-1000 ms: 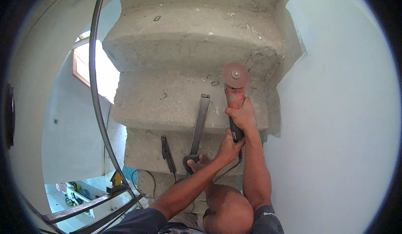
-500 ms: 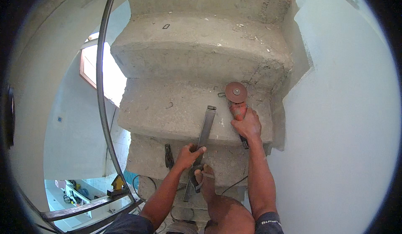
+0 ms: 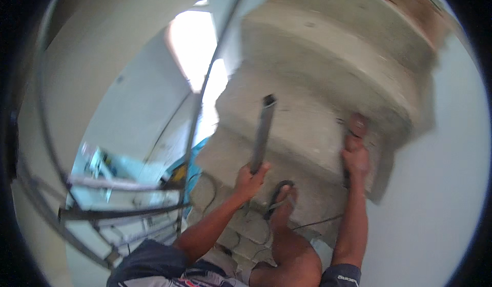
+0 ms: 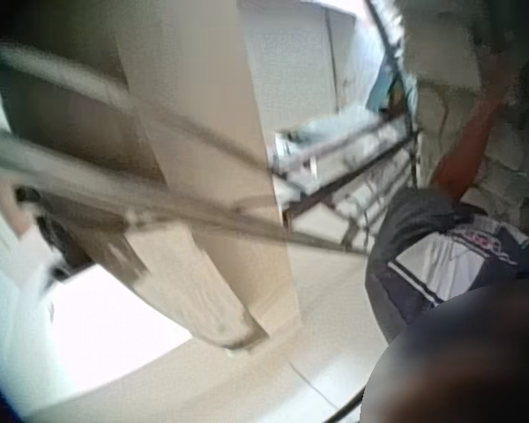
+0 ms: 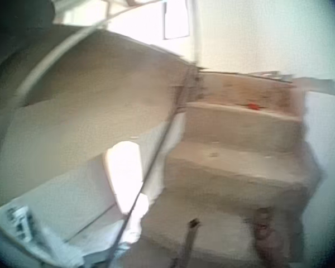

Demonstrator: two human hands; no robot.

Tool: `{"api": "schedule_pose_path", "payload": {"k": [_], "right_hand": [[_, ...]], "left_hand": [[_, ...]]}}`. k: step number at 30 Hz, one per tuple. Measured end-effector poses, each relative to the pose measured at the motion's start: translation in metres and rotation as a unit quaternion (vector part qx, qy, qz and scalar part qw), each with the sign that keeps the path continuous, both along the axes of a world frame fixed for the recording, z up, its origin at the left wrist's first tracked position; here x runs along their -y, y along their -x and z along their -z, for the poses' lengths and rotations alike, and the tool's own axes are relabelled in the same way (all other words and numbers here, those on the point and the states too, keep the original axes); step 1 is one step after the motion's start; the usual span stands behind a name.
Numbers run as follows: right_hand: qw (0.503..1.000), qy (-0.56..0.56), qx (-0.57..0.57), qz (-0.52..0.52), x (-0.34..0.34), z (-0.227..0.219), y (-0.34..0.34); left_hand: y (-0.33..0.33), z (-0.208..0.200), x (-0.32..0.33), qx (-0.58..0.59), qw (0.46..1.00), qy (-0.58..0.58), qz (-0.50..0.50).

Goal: Welding and grinding metal bars on a staircase railing.

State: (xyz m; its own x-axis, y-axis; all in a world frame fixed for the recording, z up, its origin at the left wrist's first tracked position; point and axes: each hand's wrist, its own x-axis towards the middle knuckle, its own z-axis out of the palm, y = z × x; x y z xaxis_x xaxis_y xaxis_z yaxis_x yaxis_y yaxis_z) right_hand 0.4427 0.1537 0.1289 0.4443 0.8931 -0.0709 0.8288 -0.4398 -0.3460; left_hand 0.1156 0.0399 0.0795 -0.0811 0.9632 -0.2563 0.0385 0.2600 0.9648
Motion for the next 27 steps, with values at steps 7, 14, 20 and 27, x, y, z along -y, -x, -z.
{"api": "schedule_pose_path", "payload": {"k": [7,14,20,27], "right_hand": [[0.991,0.014,0.13,0.004,-0.005,-0.001,0.01],[0.985,0.054,0.161,-0.036,-0.01,0.002,0.003],[0.991,0.047,0.106,-0.071,-0.027,0.017,-0.011],[0.991,-0.007,0.026,-0.131,-0.033,0.046,-0.066]], "left_hand": [[0.068,-0.082,0.054,-0.083,0.973,-0.106,-0.185],[0.115,-0.114,0.054,-0.112,0.938,-0.169,-0.282],[0.155,-0.15,-0.002,-0.171,0.862,-0.295,-0.375],[0.191,-0.16,-0.059,-0.169,0.82,-0.395,-0.378]]}}
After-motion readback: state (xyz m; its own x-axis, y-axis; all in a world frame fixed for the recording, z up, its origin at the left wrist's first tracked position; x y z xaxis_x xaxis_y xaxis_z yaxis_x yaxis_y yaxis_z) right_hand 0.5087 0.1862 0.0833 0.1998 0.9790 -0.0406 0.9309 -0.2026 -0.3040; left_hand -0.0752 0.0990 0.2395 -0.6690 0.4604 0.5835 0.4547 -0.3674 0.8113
